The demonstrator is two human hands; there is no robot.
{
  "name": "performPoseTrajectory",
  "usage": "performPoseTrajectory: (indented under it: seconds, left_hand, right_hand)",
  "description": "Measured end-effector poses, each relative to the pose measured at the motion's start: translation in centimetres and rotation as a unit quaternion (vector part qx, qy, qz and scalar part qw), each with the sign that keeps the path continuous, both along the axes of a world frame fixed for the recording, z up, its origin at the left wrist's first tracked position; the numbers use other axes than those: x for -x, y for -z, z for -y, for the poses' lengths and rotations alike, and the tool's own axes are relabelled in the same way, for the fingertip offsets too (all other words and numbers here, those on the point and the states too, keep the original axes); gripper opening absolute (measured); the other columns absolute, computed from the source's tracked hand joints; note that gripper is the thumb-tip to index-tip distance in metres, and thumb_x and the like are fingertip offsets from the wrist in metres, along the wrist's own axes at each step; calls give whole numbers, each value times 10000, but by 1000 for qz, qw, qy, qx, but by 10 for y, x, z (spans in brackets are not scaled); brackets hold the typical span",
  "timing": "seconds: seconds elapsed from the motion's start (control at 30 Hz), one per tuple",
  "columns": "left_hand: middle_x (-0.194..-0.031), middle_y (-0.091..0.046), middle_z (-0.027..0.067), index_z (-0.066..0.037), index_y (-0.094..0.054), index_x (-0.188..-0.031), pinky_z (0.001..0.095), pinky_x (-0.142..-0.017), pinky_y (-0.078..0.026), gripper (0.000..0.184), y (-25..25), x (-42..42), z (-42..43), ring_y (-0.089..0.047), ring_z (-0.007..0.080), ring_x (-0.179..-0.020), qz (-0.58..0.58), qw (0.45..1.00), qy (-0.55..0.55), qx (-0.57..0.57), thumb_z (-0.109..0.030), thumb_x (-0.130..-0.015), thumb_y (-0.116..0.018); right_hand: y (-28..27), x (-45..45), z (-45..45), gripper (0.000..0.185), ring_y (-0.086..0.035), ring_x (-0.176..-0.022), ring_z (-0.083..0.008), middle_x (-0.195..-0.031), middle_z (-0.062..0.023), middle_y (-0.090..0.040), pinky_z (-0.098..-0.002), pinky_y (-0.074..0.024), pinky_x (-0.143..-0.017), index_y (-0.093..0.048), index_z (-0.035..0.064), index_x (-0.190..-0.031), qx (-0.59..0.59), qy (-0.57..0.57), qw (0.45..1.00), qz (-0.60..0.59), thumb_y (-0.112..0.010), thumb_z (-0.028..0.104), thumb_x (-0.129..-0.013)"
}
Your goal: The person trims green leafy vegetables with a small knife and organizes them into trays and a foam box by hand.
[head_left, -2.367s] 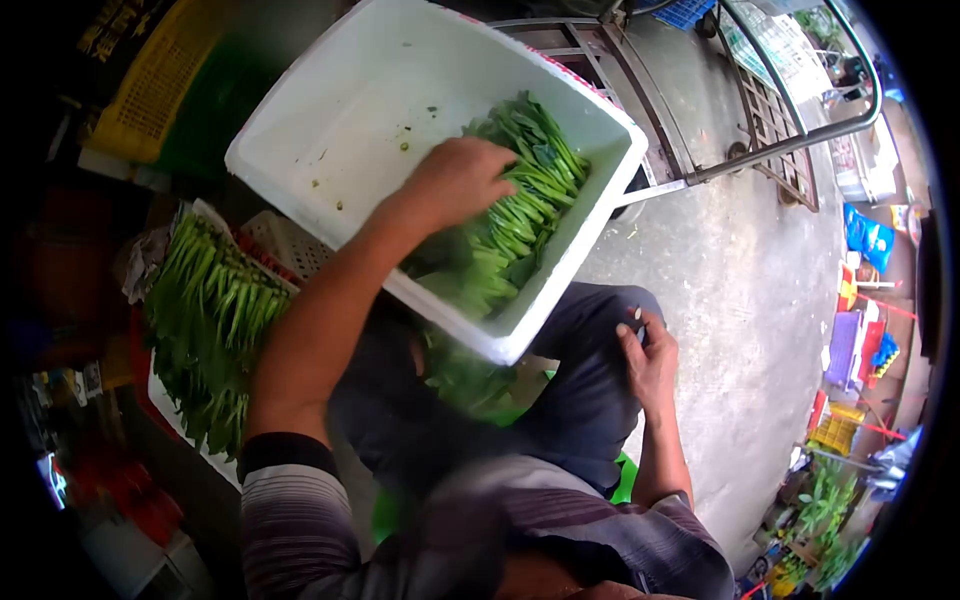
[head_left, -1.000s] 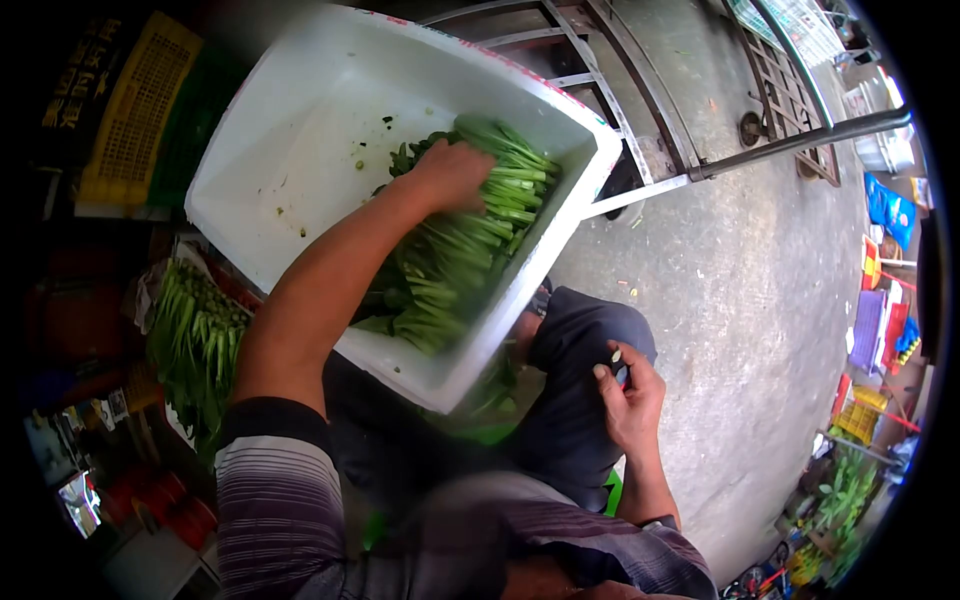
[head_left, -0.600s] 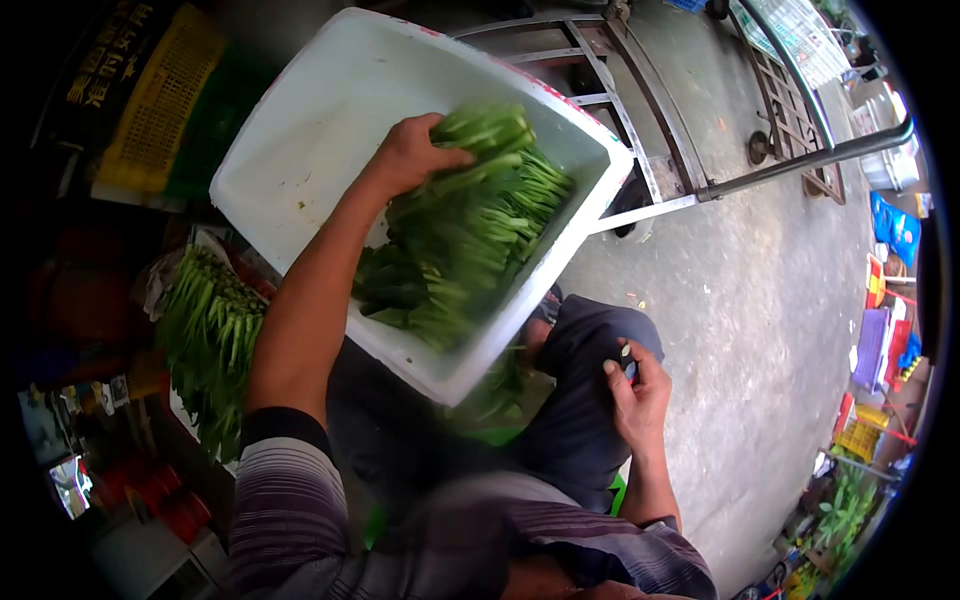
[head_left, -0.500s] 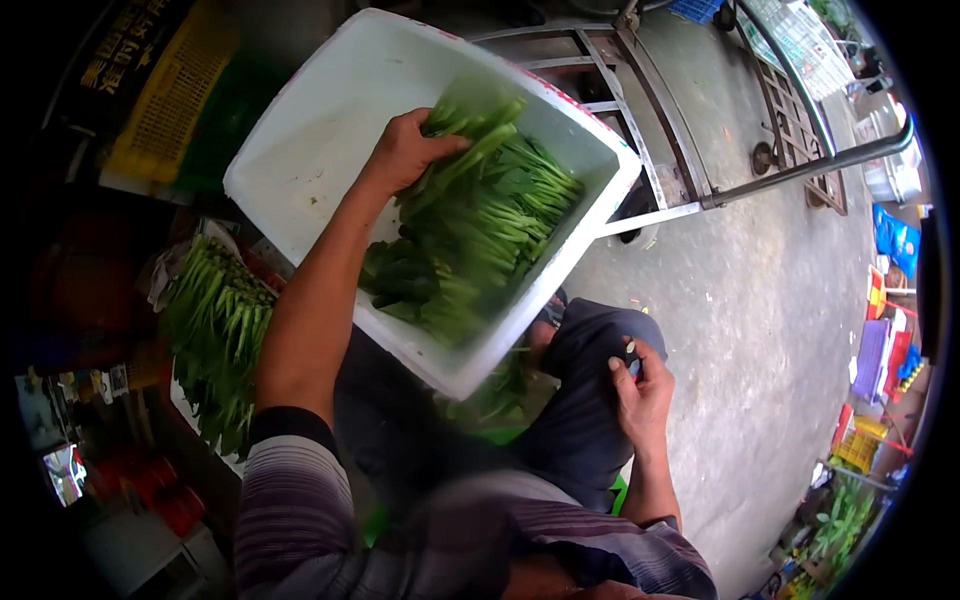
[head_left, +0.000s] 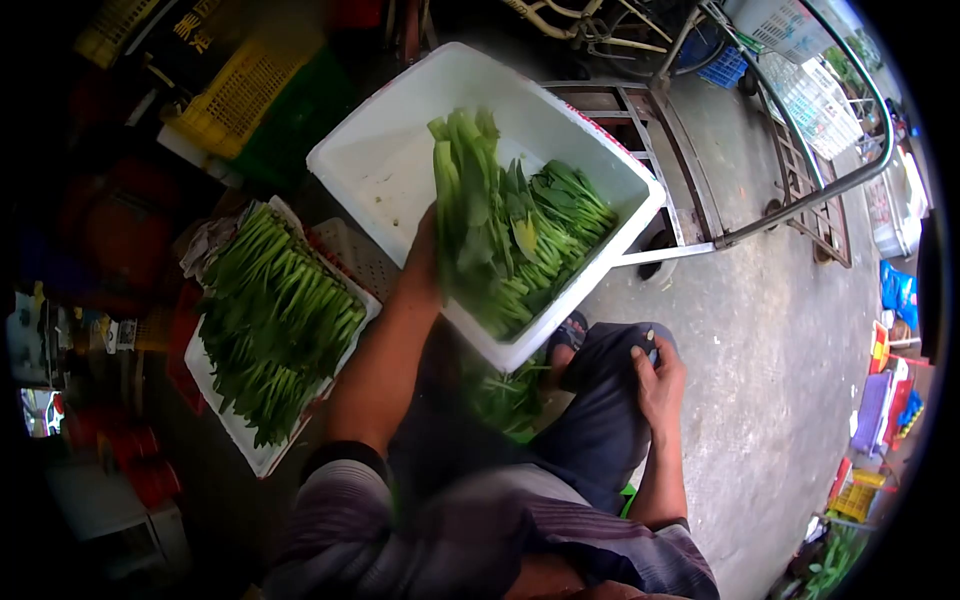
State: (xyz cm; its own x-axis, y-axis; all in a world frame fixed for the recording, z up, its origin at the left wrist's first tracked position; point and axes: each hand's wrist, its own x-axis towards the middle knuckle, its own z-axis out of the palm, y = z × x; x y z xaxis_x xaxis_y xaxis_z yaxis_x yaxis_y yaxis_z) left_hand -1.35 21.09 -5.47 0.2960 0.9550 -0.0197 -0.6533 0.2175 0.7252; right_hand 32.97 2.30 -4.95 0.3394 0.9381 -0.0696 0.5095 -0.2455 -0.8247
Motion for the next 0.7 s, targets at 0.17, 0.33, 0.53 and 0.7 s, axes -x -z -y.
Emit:
performPoseTrajectory:
  seconds: [0.17, 0.33, 0.53, 0.7]
  left_hand:
    - [-1255, -651, 174, -24, -510, -1438, 402, -763, -637, 504, 27, -7, 62, -715, 258, -932, 133, 991, 5, -9, -360, -1067, -567]
    - [-1298, -639, 221, -19, -481, -1456, 439, -732, -668, 538, 51, -12, 122, -738, 300, -920, 176, 984, -7, 25, -374, -1062, -576]
    - [-1235, -662, 190, -5, -528, -1397, 394, -742, -654, 525, 55, -18, 162, -730, 273, -911, 132, 972, -80, 176, -409, -1063, -563]
    - [-1175, -666, 148, -11, -550, -1356, 366, -758, -638, 480, 42, -15, 178, -710, 237, -913, 60, 983, -43, 170, -398, -1071, -551]
  right_hand:
    - [-12, 12, 2, 324, -561, -703, -108, -821, -79, -674, -280, -472, -637, -694, -52, -1191, -4, -53, 998, -29, -762, 114, -920]
    - [-27, 56, 6, 386, -620, -920, -147, -1076, -109, -686, -271, -496, -834, -665, -28, -1261, -69, -159, 974, -149, -756, 92, -906]
    - [-15, 95, 20, 373, -518, -799, -58, -963, 8, -615, -229, -446, -703, -627, -24, -1287, -27, -276, 941, -194, -712, 25, -928]
    - [-4, 90, 39, 239, -487, -783, -58, -846, 18, -574, -229, -430, -706, -652, -47, -1147, -20, -257, 957, -131, -720, 7, -924]
